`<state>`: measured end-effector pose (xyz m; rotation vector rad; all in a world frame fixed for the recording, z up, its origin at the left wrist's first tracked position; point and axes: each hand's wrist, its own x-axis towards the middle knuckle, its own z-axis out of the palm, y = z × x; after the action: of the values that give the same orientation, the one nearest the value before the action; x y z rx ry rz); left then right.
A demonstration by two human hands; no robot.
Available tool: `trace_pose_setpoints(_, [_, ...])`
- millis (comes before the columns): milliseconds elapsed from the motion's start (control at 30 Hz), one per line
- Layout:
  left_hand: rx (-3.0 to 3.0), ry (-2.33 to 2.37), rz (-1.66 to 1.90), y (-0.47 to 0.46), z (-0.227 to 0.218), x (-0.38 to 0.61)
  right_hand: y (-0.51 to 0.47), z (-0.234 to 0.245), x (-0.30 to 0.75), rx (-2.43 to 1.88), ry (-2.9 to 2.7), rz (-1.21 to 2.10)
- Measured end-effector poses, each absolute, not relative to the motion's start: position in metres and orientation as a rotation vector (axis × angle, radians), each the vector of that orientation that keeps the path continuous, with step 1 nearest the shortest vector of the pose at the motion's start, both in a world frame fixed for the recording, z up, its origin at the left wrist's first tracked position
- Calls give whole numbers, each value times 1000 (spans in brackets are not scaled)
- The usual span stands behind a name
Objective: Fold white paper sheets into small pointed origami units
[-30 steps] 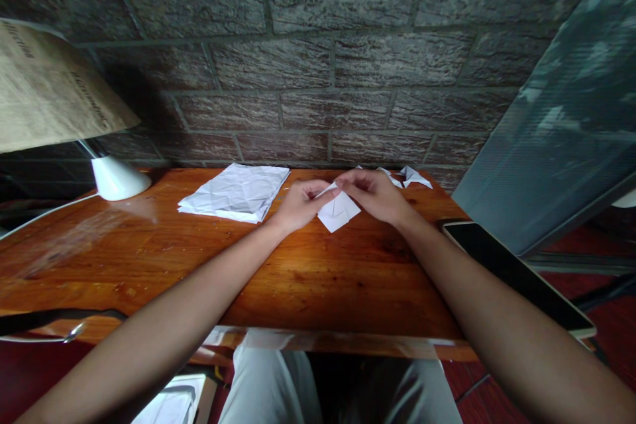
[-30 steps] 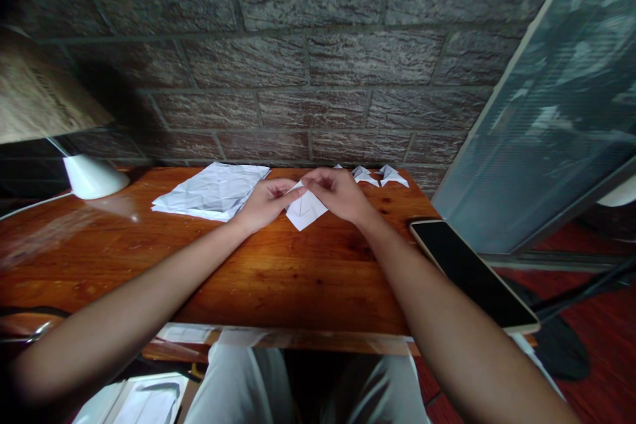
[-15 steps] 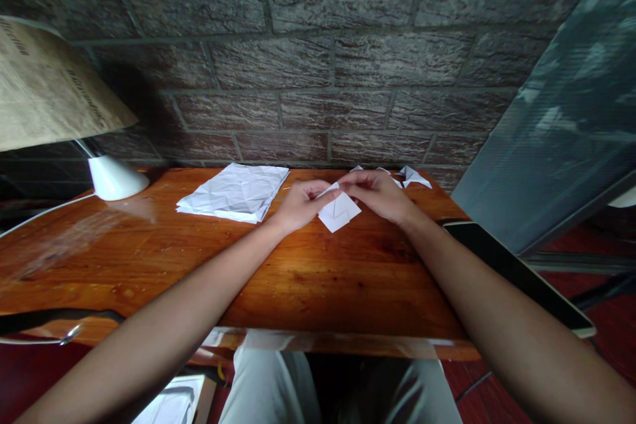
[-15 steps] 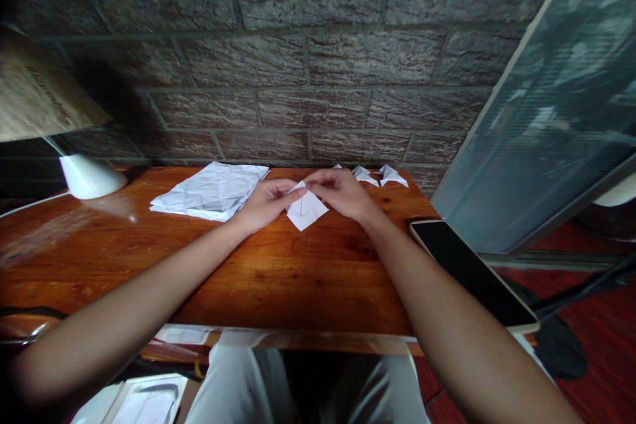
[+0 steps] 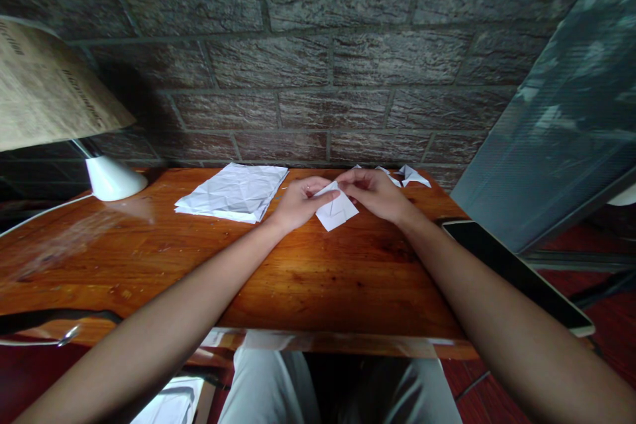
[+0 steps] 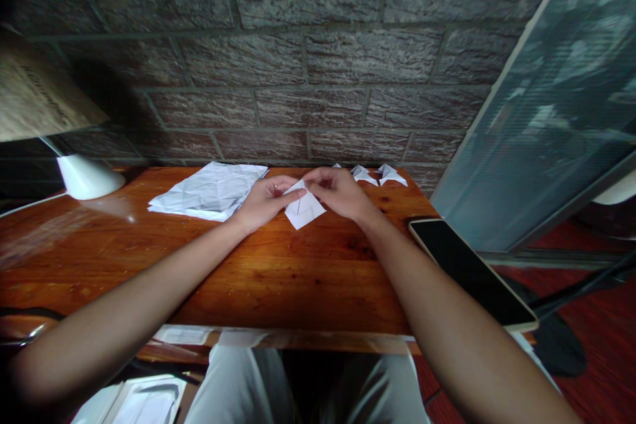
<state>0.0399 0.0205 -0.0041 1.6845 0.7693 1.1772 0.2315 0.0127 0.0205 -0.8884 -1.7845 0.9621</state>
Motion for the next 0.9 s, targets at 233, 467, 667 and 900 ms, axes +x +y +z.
trace_pose_setpoints(233, [1635, 767, 1170, 21, -5, 41, 13, 20, 232, -864, -1775, 988])
trace_pose_setpoints(467, [1630, 783, 1191, 20, -3, 41, 12, 20, 231, -846, -1758, 959])
trace_pose_setpoints(667, [1668, 793, 1199, 19, -2, 42, 13, 21, 232, -859, -1705, 966])
trace_pose_setpoints(900, [1673, 781, 1194, 20, -3, 40, 9, 23, 230, -901, -1709, 988])
